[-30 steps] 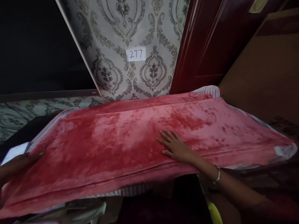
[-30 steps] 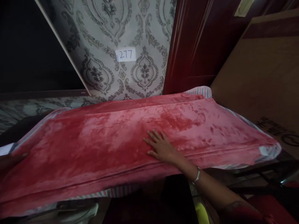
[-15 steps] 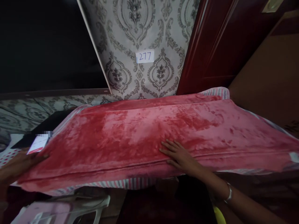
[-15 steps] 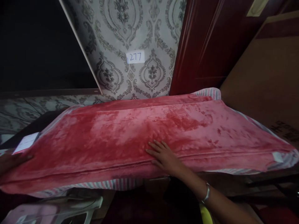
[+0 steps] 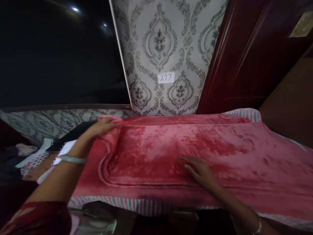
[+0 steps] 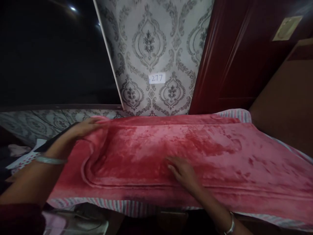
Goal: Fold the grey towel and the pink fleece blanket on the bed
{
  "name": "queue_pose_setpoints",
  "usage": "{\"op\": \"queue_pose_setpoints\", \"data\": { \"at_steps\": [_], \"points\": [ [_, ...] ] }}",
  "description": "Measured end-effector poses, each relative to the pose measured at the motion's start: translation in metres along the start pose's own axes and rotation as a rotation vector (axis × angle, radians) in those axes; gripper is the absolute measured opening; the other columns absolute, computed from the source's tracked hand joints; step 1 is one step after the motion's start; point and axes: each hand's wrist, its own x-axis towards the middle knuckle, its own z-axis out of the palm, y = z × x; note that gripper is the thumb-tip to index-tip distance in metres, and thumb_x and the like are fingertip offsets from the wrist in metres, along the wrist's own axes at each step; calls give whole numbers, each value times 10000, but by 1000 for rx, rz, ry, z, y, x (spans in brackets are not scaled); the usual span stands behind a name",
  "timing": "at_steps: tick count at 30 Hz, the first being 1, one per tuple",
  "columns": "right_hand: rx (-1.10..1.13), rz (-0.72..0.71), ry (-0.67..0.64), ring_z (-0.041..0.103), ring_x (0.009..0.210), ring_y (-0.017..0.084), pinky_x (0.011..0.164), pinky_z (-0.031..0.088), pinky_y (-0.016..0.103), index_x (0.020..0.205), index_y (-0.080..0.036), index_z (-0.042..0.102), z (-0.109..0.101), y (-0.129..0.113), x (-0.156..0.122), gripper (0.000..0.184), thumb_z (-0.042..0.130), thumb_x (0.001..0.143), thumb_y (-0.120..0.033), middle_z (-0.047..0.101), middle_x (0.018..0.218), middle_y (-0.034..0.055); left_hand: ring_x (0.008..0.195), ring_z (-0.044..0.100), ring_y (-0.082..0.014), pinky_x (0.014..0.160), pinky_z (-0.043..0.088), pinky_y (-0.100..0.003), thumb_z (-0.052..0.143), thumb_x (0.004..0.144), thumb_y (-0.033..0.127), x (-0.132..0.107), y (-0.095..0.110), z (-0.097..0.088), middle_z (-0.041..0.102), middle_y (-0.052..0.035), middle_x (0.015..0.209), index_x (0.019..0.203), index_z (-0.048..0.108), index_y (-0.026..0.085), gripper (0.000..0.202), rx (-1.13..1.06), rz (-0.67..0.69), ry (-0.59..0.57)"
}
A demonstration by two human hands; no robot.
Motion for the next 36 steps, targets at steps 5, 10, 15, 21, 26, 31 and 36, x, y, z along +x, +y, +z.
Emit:
{"op": "queue_pose_setpoints", "data": {
  "at_steps": [5,10,15,21,26,31,36],
  "points": [
    [309,165,88,703,1058,301,897,583,478,1195,-260,739,3,11,37,453,507,925,-540,735,1206,104,958,697,-252,842,525,-320,543,818,150,-11,97,101,746,-135,1088,1113,692,113,332,195,135,-250],
    [568,353,-28,709,758,230,679,593,372,1196,-209,721,15,19,78,433,617,850,-448,764,990,80,866,689,-226,749,526,-327,411,854,43,-87,118,207,729,-121,1068,1433,513,148,598,260,432,-255],
    [633,577,-27,646,621,131,546,495,210,1222,-181,665,27,9,130,375,625,856,-255,723,807,18,1023,661,-254,850,540,-391,494,848,72,-135,89,243,675,-124,1241,1517,412,228,691,299,501,183],
    [541,730,-58,559,437,92,423,385,167,1134,-148,636,42,8,193,277,615,935,-339,629,634,-15,1140,603,-318,928,501,-470,628,731,149,-157,60,243,674,-150,1234,1353,586,169,624,222,321,346],
    [409,725,-74,551,444,130,431,392,200,854,-153,665,62,12,220,298,637,923,-442,556,494,-14,1065,644,-287,902,525,-441,596,728,83,-152,60,251,721,-113,1130,1126,709,220,435,195,420,348],
    [296,616,37,682,793,200,635,492,226,851,-193,703,74,-4,243,117,723,824,-304,724,783,31,1043,686,-260,883,576,-418,483,740,29,-141,56,248,738,-119,1144,1241,682,207,568,222,573,409],
    [251,540,200,653,1056,192,891,490,244,1130,-210,687,56,-7,256,292,603,852,-188,731,1139,30,1227,631,-249,1016,540,-425,423,793,11,-133,70,235,694,-122,1294,1313,649,207,600,220,626,440]
  ]
}}
